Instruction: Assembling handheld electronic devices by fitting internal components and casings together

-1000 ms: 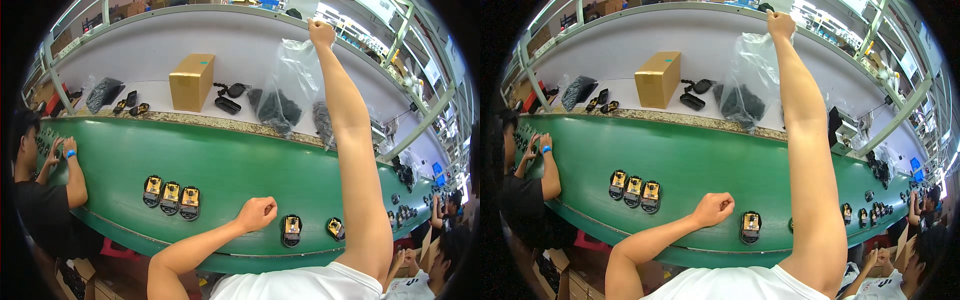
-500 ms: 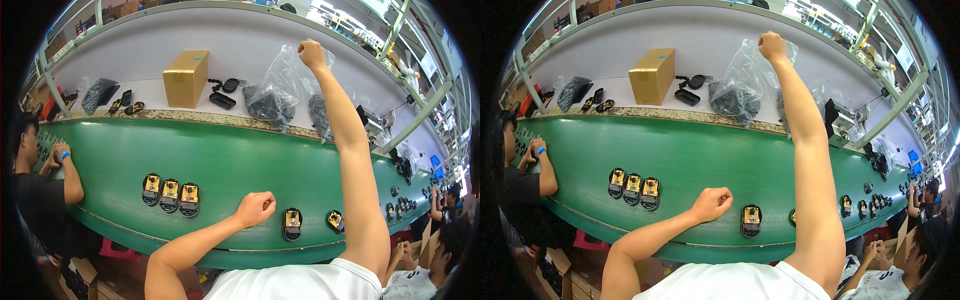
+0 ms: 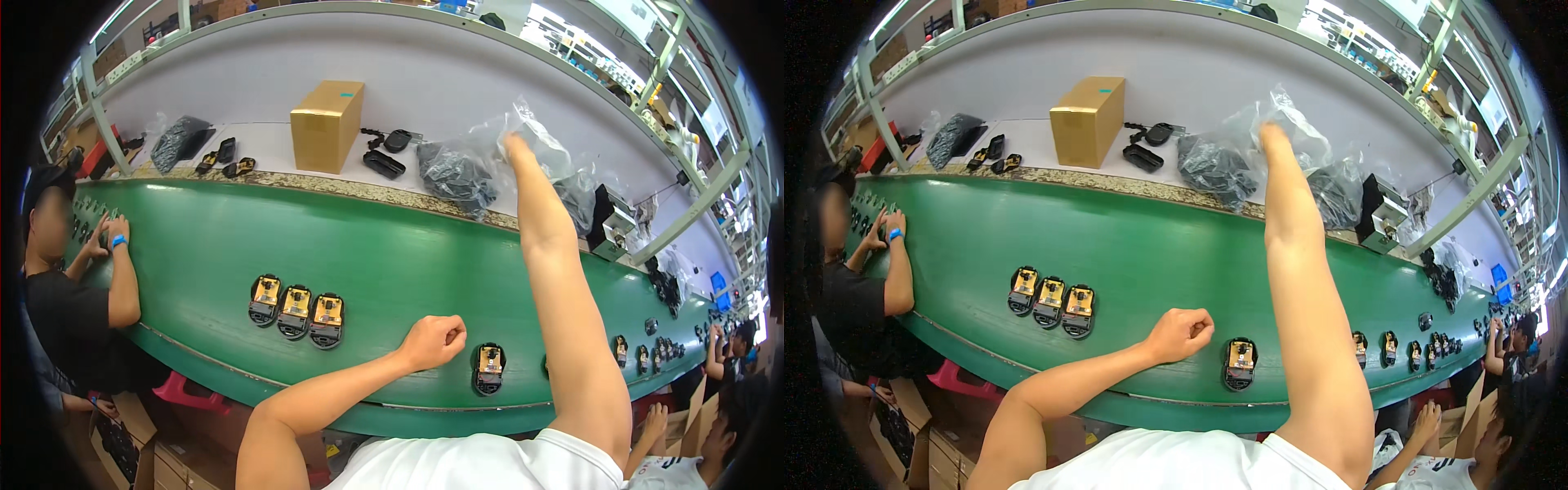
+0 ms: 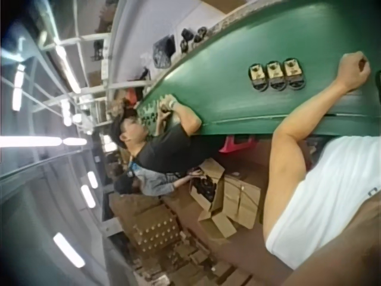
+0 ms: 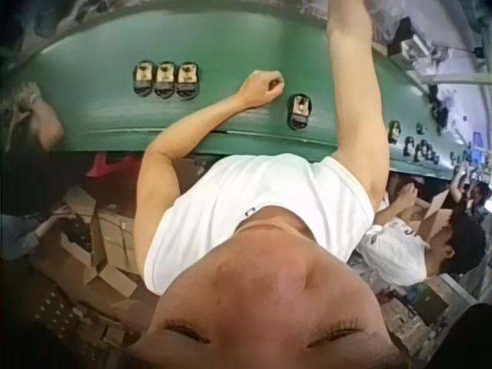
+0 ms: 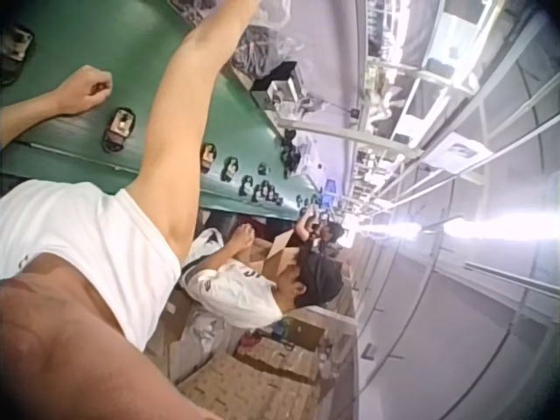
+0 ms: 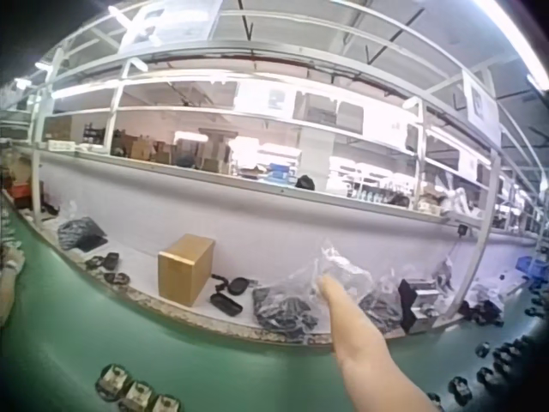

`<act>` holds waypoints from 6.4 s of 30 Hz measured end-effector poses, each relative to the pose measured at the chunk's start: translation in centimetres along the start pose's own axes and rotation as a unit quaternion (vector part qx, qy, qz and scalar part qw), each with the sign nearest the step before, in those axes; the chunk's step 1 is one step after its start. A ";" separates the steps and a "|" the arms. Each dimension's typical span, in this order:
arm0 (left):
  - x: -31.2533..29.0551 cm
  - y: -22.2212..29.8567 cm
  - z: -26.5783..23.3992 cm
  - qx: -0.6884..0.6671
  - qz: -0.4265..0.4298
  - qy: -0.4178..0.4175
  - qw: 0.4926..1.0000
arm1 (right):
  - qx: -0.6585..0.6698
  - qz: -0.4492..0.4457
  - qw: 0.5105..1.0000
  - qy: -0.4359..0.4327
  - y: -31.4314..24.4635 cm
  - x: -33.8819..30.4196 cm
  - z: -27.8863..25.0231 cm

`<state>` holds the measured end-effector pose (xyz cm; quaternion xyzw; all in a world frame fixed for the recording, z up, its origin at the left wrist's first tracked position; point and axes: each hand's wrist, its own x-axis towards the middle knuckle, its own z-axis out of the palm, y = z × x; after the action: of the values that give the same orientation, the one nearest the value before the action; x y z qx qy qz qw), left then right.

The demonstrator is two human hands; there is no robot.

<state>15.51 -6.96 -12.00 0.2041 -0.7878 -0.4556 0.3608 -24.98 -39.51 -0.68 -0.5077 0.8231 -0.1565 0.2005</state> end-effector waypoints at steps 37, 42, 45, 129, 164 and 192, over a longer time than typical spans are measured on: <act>-0.1 -0.2 0.3 -0.066 0.045 0.030 0.996 | 0.207 -0.003 0.960 0.191 -1.6 4.1 12.9; -0.9 -0.3 0.2 -0.066 0.040 0.050 0.996 | 0.233 -0.003 0.956 0.175 -2.0 4.2 14.7; -0.3 0.0 0.2 -0.081 0.064 0.056 0.993 | 0.257 0.011 0.950 0.178 -0.3 4.7 12.9; 0.1 -2.8 -2.2 0.267 -0.006 0.144 0.953 | 0.109 -0.363 0.907 0.185 -2.1 -41.7 20.9; -0.5 -0.7 -6.6 0.284 0.120 -0.015 0.951 | 0.119 -0.314 0.934 0.118 -3.0 -44.2 18.4; 0.7 -0.5 -15.4 0.435 -0.034 -0.126 0.891 | 0.122 -0.224 0.967 0.021 2.5 -44.6 13.7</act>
<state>26.66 -16.46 -7.17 0.3081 -0.9385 -0.1010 0.1185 -2.16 0.93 -6.09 -0.6475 0.6673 -0.3069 0.2034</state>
